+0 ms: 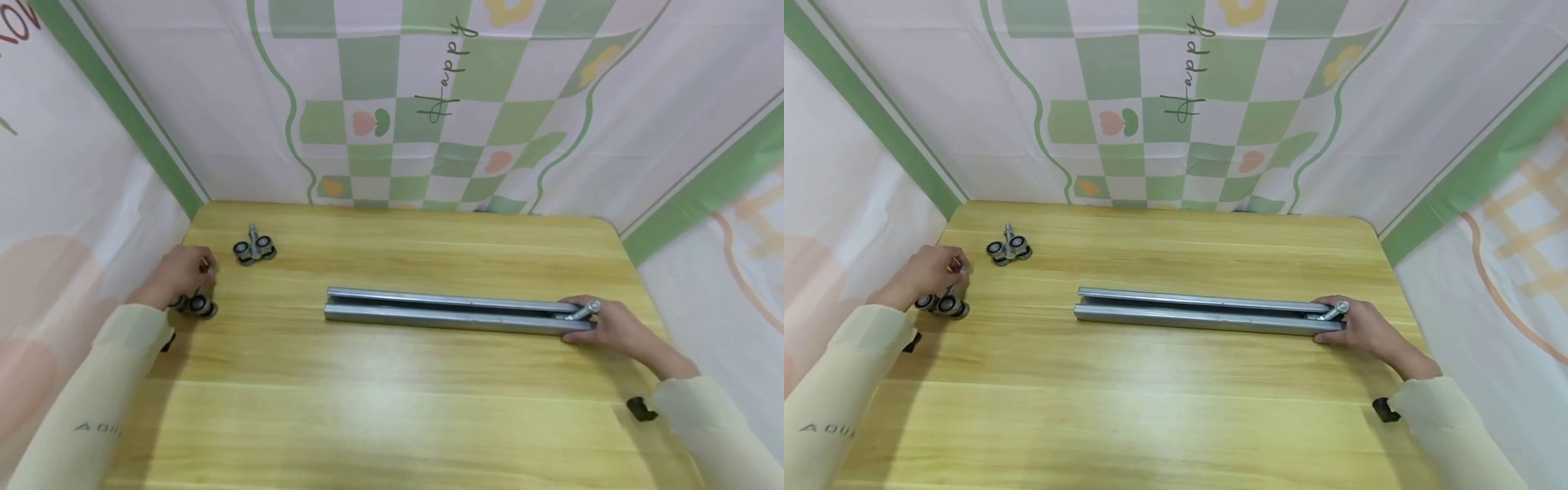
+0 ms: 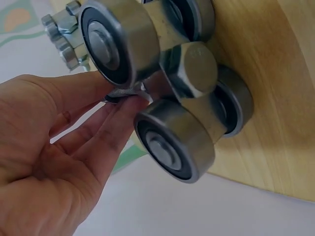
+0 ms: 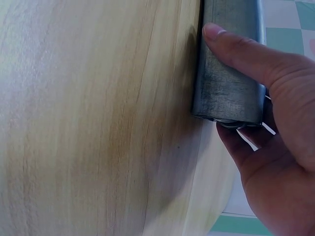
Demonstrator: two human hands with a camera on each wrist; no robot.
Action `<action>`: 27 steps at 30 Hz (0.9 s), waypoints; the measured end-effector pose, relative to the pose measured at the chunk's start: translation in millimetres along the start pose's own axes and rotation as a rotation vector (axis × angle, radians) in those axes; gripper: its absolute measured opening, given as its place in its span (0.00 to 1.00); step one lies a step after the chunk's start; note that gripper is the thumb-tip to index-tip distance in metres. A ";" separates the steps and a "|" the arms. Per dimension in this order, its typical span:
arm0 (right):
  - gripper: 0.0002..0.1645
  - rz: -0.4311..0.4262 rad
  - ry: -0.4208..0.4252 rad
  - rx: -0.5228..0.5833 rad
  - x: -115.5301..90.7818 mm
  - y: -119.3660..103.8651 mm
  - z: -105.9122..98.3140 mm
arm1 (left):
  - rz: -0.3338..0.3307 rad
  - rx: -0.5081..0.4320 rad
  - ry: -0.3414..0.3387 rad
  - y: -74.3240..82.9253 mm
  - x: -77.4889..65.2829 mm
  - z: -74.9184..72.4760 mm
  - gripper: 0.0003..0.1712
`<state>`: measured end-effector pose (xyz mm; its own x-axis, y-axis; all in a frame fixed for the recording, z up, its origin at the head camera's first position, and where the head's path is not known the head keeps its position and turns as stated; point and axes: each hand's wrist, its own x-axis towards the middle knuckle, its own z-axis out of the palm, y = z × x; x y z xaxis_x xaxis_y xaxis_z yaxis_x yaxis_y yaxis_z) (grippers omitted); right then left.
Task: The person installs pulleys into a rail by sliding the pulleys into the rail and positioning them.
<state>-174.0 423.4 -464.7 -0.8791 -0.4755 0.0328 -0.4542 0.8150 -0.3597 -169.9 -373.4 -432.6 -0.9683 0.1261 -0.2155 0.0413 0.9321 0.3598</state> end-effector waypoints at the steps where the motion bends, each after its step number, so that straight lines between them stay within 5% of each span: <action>1: 0.40 0.004 -0.002 -0.002 0.2 -0.4 0.1 | 0.013 0.000 0.014 0.1 -1.7 0.3 0.12; 18: 0.39 -0.013 0.019 -0.013 0.1 4.2 3.4 | 0.089 -0.067 0.346 5.2 -38.7 7.0 0.10; 27: 0.39 -0.020 0.016 -0.014 0.7 3.4 2.5 | 0.046 -0.078 0.419 10.4 -56.3 10.2 0.12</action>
<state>-175.8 425.0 -468.2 -0.8720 -0.4863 0.0552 -0.4736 0.8099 -0.3460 -112.5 -367.4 -426.0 -0.9829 0.0034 0.1843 0.0839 0.8984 0.4311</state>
